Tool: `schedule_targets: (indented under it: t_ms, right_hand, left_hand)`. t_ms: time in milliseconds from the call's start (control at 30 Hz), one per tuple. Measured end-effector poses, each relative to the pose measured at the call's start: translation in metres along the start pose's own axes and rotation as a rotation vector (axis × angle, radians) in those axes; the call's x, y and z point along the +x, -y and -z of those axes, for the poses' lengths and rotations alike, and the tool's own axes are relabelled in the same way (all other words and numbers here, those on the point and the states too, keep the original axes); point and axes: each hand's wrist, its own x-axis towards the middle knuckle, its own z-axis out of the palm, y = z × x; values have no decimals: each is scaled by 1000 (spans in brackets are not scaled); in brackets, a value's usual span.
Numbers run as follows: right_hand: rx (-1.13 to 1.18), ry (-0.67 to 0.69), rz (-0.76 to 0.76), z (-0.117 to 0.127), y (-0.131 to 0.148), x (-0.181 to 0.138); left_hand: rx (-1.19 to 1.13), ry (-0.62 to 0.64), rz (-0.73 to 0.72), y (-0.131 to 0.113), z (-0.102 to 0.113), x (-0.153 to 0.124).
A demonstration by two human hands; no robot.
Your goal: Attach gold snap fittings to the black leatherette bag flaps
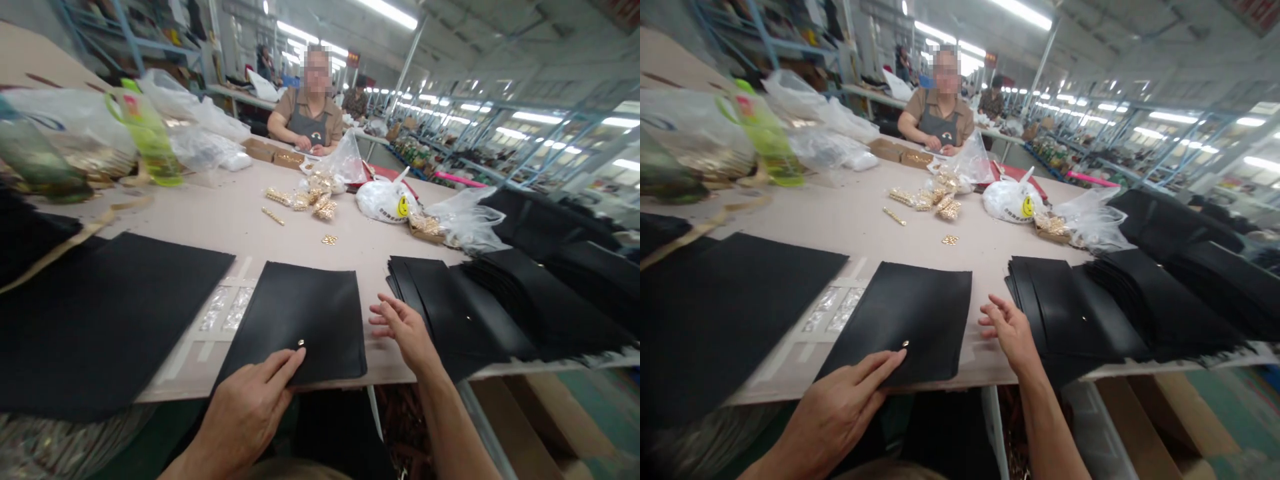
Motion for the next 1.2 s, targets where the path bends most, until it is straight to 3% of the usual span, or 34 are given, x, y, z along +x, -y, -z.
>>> schedule_targets:
  t_ms: [67, 167, 300, 367, 467, 567, 667, 767, 867, 967, 1100, 1200]
  right_hand:
    - [213, 121, -98, -2, -9, -21]
    - [342, 244, -64, -17, -20, -46]
    - [259, 70, 99, -36, -28, -53]
    - [288, -1, 103, -35, -27, -48]
    - [430, 104, 97, -24, -21, -46]
    - [370, 213, 163, -16, -21, -52]
    - [213, 21, 145, -20, -34, -50]
    - [229, -133, 94, -18, -43, -35]
    - [380, -222, 137, 9, -33, -17]
    - [479, -449, 243, 60, -14, -6]
    - [273, -919, 301, 140, -9, 3]
    - [147, -1081, 231, 187, -25, 2]
  left_hand:
    - [-4, 28, -13, -9, -3, 7]
    - [-2, 69, -20, -27, -12, 16]
    - [24, 50, -89, -47, -26, 27]
    - [47, 34, -143, -52, -32, 35]
    - [63, 18, -151, -55, -38, 48]
    - [23, 10, -122, -59, -44, 58]
    - [-67, 26, -164, -69, -48, 63]
    - [-180, -19, -244, -74, -48, 63]
    - [-261, -134, -283, -64, -41, 63]
    - [-305, -181, -218, -43, -34, 64]
    - [-330, -183, -67, -14, -36, 62]
    - [-367, -193, 28, -1, -44, 59]
